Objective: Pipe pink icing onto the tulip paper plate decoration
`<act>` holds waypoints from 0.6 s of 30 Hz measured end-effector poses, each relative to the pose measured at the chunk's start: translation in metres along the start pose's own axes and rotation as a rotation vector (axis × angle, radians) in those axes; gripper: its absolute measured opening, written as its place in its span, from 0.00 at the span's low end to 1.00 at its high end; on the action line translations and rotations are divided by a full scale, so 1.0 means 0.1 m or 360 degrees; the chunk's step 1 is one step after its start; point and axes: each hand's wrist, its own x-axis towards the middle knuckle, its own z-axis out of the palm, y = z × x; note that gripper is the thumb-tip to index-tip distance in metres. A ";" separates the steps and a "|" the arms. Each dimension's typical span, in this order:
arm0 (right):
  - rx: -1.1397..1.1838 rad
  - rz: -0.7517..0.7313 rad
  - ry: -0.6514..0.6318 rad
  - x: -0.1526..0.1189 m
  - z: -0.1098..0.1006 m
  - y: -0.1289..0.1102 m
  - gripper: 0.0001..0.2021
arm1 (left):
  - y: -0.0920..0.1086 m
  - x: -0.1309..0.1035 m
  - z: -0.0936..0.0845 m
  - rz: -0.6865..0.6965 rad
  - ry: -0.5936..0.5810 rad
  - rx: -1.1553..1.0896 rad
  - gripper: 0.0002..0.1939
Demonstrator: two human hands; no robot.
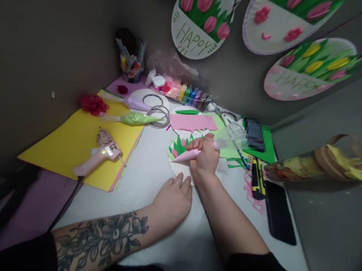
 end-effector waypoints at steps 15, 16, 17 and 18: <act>0.0017 -0.0007 0.0008 0.00 0.01 -0.02 0.27 | 0.00 -0.01 0.02 0.0014 0.0001 0.0019 0.21; 0.0023 -0.0003 0.0008 0.00 0.01 -0.03 0.27 | 0.00 -0.01 0.02 0.0013 0.0003 0.0021 0.21; 0.0031 0.0005 0.0009 0.00 0.01 -0.03 0.27 | 0.00 -0.01 0.03 0.0007 0.0004 0.0023 0.21; 0.0038 0.0016 0.0011 0.00 0.02 -0.03 0.27 | 0.00 -0.01 0.03 -0.0001 0.0006 0.0025 0.21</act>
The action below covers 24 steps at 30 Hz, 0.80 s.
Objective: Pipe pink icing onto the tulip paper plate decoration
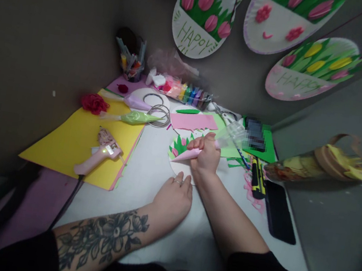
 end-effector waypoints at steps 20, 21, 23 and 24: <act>-0.0054 -0.0015 -0.0025 -0.02 -0.01 -0.01 0.29 | 0.00 -0.01 0.01 0.0003 0.0063 -0.0009 0.20; -0.0063 -0.0020 -0.0028 -0.02 -0.01 -0.01 0.29 | 0.00 -0.01 0.01 0.0003 0.0068 -0.0010 0.20; -0.0063 -0.0025 -0.0035 -0.02 -0.01 -0.01 0.29 | 0.00 -0.01 0.00 0.0007 0.0075 -0.0006 0.20; -0.0057 -0.0026 -0.0041 -0.02 -0.01 -0.01 0.29 | 0.00 -0.01 0.00 0.0010 0.0080 -0.0004 0.20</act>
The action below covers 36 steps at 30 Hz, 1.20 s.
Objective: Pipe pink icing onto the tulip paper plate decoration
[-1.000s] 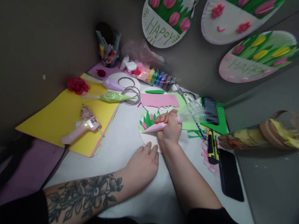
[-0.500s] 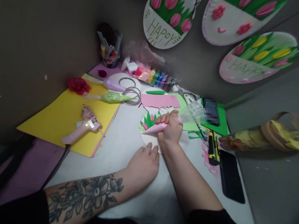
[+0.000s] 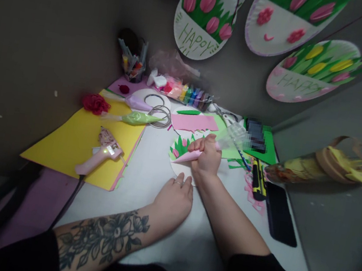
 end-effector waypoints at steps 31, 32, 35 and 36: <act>0.0137 0.0098 -0.0025 -0.01 0.01 0.03 0.28 | 0.00 0.00 -0.04 -0.0010 -0.0075 -0.0008 0.21; 0.0126 0.0098 -0.0025 -0.01 0.01 0.03 0.28 | 0.00 0.00 -0.04 -0.0009 -0.0080 -0.0012 0.21; 0.0089 0.0088 -0.0022 -0.01 0.01 0.02 0.28 | 0.00 0.01 -0.03 -0.0004 -0.0080 -0.0018 0.21; 0.0084 0.0085 -0.0019 -0.01 0.01 0.02 0.28 | 0.00 0.01 -0.03 -0.0006 -0.0072 -0.0018 0.20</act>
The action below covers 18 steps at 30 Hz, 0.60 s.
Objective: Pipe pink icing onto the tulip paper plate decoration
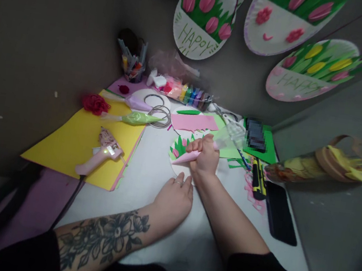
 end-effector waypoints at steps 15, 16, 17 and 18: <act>0.0039 -0.0039 0.0000 0.02 -0.01 0.00 0.28 | 0.00 0.00 0.02 0.0012 0.0046 0.0026 0.19; 0.0026 -0.0039 0.0000 0.02 -0.01 0.00 0.28 | 0.00 0.00 0.02 0.0006 0.0046 0.0025 0.19; 0.0012 -0.0036 0.0002 0.02 -0.01 0.00 0.28 | 0.00 0.00 0.01 0.0002 0.0047 0.0022 0.19; 0.0000 -0.0033 0.0005 0.02 -0.01 0.00 0.28 | 0.00 0.00 0.01 -0.0002 0.0048 0.0021 0.19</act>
